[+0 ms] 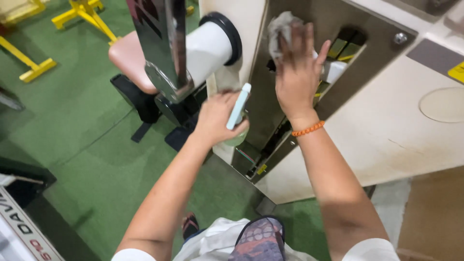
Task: Cleaning and disinfecting various gym weight machines using a spray bottle and cloth.
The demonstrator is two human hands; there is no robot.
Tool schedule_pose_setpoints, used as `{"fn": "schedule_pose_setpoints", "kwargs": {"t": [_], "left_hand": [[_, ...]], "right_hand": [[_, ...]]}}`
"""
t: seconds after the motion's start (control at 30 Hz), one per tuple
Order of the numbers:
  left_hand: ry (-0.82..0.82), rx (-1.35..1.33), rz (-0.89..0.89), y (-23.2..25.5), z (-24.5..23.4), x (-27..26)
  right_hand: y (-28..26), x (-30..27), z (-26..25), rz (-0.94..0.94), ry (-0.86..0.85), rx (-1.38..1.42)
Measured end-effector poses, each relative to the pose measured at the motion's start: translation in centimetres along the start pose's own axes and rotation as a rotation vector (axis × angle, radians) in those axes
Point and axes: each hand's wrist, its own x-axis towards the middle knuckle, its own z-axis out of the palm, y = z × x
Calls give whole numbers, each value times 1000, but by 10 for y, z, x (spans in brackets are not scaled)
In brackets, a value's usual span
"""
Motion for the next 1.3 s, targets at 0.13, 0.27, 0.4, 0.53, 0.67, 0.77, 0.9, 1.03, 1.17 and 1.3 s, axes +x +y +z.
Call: {"fn": "schedule_pose_setpoints", "kwargs": {"t": [0.13, 0.27, 0.4, 0.53, 0.67, 0.77, 0.9, 1.03, 1.17, 1.3], "left_hand": [[152, 278, 246, -38, -17, 47], [117, 472, 178, -63, -16, 70], [3, 584, 46, -82, 11, 73], [-2, 615, 29, -74, 7, 73], [-78, 803, 14, -73, 6, 76], [-86, 794, 9, -72, 5, 74], [-41, 694, 15, -76, 8, 69], [-54, 704, 0, -71, 4, 74], [-80, 711, -25, -69, 4, 75], [-57, 655, -35, -72, 12, 71]], "right_hand": [[-16, 1, 2, -268, -209, -422], [-13, -21, 1, -497, -355, -598], [1, 4, -17, -489, -459, -488], [21, 66, -40, -380, -370, -621], [23, 101, -42, -347, -97, -603], [0, 78, -10, -228, -288, -471], [-19, 15, 2, -247, -556, -250], [-16, 15, -4, -524, -556, -320], [-1, 67, -6, -481, -360, -698], [-6, 100, -3, -568, -113, -1152]]}}
